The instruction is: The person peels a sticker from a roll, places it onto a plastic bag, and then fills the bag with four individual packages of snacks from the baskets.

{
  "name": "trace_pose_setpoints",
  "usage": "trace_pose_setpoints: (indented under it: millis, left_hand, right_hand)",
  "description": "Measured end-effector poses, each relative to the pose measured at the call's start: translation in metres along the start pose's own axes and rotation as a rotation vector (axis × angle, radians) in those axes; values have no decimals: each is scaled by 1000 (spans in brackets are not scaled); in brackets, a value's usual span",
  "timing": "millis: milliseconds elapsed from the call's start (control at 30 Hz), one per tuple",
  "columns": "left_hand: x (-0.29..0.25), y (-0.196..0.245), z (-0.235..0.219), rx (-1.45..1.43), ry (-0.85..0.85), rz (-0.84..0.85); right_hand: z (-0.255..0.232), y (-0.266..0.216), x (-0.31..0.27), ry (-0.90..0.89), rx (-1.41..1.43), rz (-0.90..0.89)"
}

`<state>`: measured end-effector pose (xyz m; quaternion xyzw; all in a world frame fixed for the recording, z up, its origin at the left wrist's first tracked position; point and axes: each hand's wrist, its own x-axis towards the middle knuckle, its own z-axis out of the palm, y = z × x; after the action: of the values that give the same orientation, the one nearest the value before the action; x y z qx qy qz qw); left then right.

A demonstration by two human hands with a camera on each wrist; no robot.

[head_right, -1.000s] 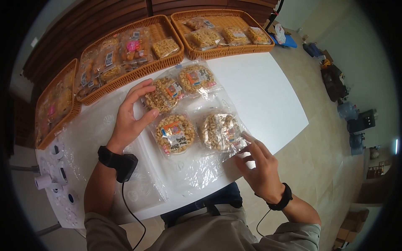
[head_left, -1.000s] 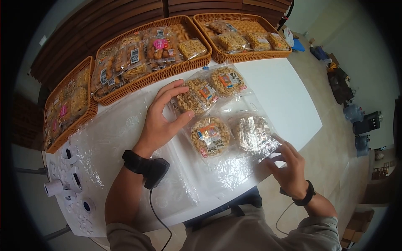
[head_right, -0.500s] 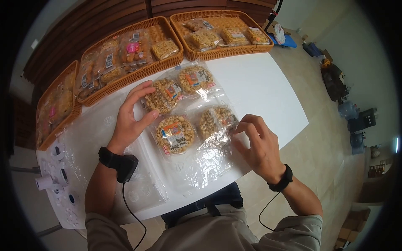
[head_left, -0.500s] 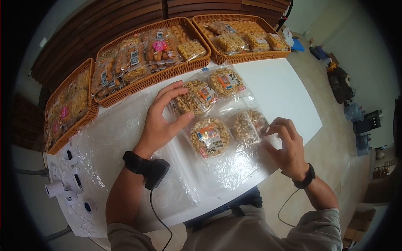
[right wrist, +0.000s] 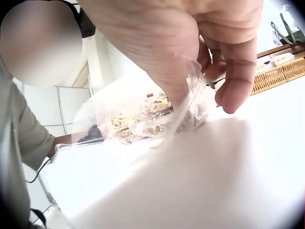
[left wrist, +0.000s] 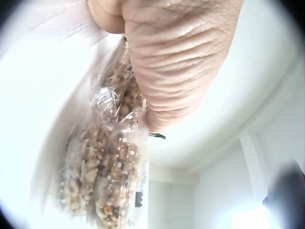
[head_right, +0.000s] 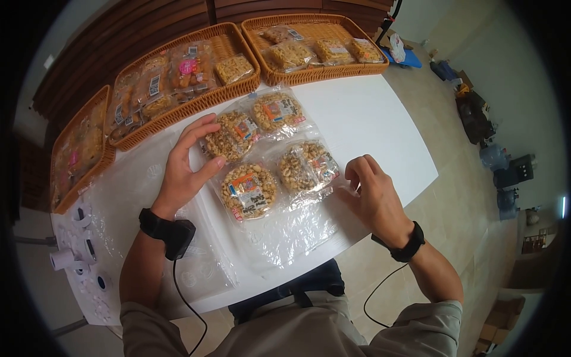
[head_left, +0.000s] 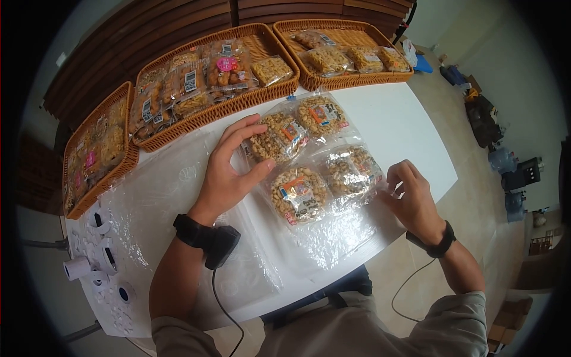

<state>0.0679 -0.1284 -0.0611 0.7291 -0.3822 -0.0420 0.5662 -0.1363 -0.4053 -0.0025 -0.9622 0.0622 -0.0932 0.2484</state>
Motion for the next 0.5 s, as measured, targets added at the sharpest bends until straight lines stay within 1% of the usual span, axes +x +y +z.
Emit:
trace_pose_setpoints:
  millis: [100,200,300,400,500]
  left_hand:
    - [0,0,0,4,-1,1]
    - [0,-1,0,-3,6,3]
    - [0,0,1,-12,11,2]
    - [-1,1,1,-15,11,-5]
    - [0,1,0,-14,10,-7]
  right_hand:
    - [-1,2,7,-66,-19,-24]
    - [3,5,14,-85,23,-36]
    - [4,7,19,-116,121,38]
    - [-3,-8,25,-224,249,349]
    - [-1,5,22,-185,336,320]
